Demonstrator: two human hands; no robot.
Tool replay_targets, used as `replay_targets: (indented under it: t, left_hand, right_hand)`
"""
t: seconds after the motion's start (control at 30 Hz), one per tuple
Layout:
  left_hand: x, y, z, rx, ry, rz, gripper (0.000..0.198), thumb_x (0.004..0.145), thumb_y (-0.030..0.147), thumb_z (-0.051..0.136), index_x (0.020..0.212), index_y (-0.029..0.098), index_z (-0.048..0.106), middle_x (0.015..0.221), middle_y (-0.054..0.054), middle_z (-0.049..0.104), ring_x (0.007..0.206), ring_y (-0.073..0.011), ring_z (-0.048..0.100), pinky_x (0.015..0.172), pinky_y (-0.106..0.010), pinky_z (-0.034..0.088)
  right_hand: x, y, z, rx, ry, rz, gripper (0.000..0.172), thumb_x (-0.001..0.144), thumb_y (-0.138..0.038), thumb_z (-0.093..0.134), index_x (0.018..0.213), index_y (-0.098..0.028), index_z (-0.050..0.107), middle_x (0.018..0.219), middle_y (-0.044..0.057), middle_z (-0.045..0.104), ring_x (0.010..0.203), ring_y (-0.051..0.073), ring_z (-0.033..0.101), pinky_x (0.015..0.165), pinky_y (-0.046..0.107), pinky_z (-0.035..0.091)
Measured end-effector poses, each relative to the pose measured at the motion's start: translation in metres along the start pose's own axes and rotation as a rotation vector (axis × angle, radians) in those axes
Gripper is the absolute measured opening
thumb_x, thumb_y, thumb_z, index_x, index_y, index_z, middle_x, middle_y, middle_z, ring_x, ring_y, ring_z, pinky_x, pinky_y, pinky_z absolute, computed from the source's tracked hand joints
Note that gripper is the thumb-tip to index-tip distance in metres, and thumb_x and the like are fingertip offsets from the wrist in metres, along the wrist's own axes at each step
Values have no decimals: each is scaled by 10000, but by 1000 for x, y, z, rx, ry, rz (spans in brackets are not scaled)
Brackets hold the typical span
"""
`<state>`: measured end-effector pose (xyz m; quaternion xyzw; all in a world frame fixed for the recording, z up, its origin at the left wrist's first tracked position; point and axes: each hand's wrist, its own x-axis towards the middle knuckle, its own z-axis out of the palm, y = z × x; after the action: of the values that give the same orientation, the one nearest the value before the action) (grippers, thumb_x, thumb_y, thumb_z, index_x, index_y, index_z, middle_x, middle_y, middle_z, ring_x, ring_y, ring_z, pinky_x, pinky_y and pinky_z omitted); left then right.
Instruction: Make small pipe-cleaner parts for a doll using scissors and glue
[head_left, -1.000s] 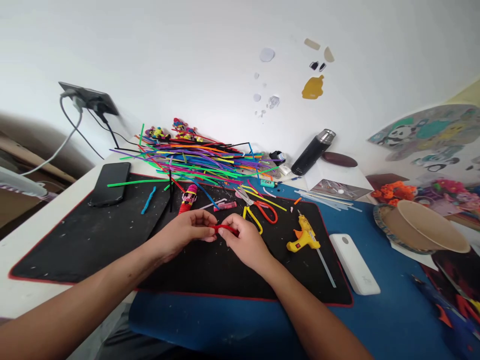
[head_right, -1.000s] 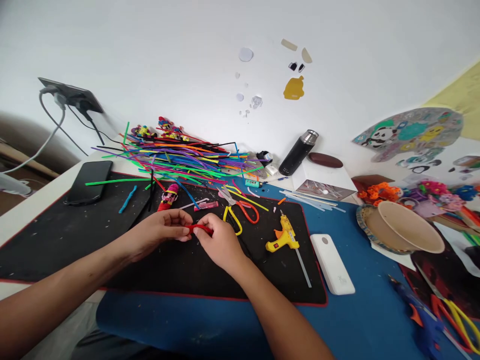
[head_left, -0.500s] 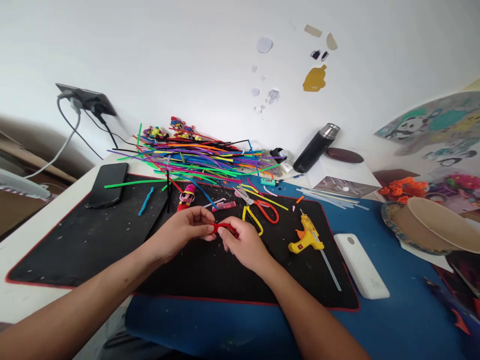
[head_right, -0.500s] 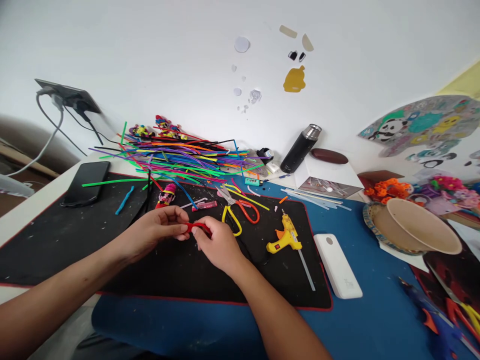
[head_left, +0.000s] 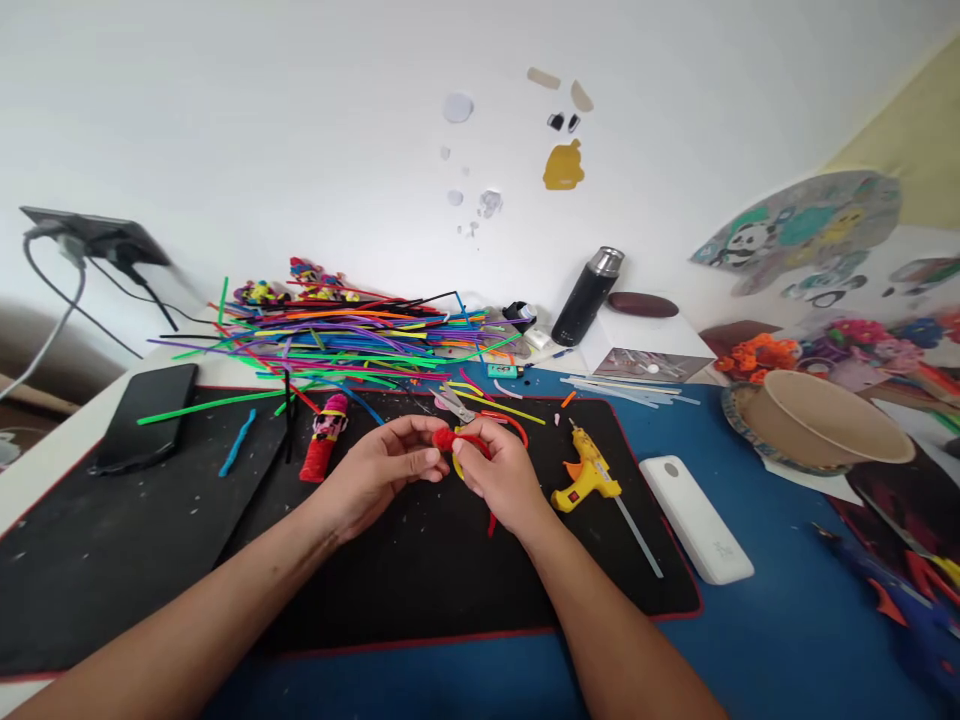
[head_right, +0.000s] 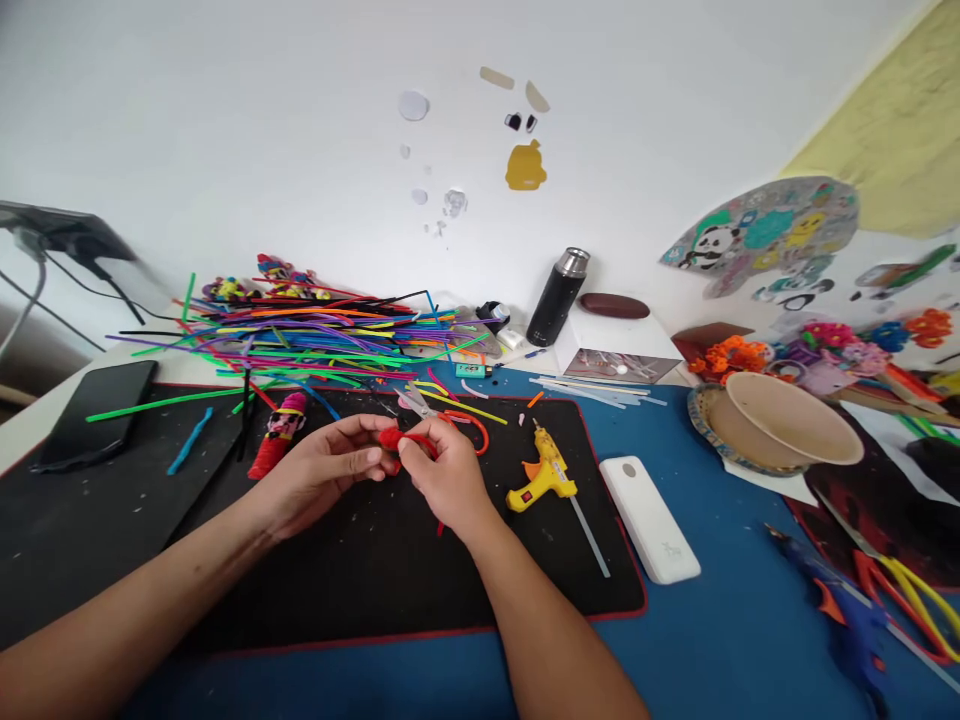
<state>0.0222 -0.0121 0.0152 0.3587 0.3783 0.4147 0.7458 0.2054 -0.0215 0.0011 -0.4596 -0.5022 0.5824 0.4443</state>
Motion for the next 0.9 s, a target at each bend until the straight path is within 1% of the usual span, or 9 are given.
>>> replay_targets:
  t: [0.07,0.17,0.27,0.4,0.6,0.7,0.83,0.9]
  left_hand:
    - [3,0,4,66,-30,5,389,688,270,957,1007,153,765,878,-45,751,745,-157,709,686,-249,574]
    - [7,0,8,113,-51,33,367,735,372,928,974,149,760,814,-53,747,717,-168,695,667,-268,562]
    - [10,1,9,129,-38,60,413,740,465,909,960,149,757,793,-62,754,697,-176,688,656,-282,553]
    - [10,2,7,196,-18,98,387,734,468,902,903,154,749,735,-46,741,665,-175,675,648,-291,540]
    - [8,-1,-1,269,-47,167,350,791,458,860,926,157,741,746,-42,745,680,-178,679,668,-299,542]
    - [5,-3,-2,314,-33,205,336,816,459,842,931,164,729,760,-36,751,690,-180,689,698,-309,552]
    - [4,3,-3,441,-20,176,422,806,553,819,961,170,730,763,-39,750,709,-205,698,732,-338,563]
    - [5,11,-7,528,29,200,482,782,600,816,1000,178,739,855,-58,769,777,-223,704,760,-342,564]
  right_hand:
    - [0,-3,-2,92,37,-14,273,857,-437,696,794,-231,528,479,-124,380,394,70,296,421,220,232]
    - [0,-7,-3,175,55,-13,283,831,-426,717,787,-233,515,451,-136,370,376,60,278,410,209,209]
    - [-1,-8,-3,180,49,-17,255,831,-395,707,783,-229,520,444,-133,390,371,57,281,406,206,200]
    - [-1,-7,-1,148,27,-17,257,828,-375,704,748,-225,510,448,-127,407,372,53,285,404,205,194]
    - [-2,-5,2,180,-7,35,247,835,-368,700,755,-226,514,444,-132,403,360,53,279,387,203,185]
    - [-3,-4,3,208,-18,50,249,838,-366,703,759,-226,513,444,-137,387,355,50,270,389,202,173]
    - [-3,-3,3,202,-17,80,245,839,-376,710,779,-224,528,458,-138,379,359,51,269,394,205,173]
    - [-4,-2,3,178,-42,97,237,848,-381,707,794,-222,540,460,-136,383,361,55,277,394,206,176]
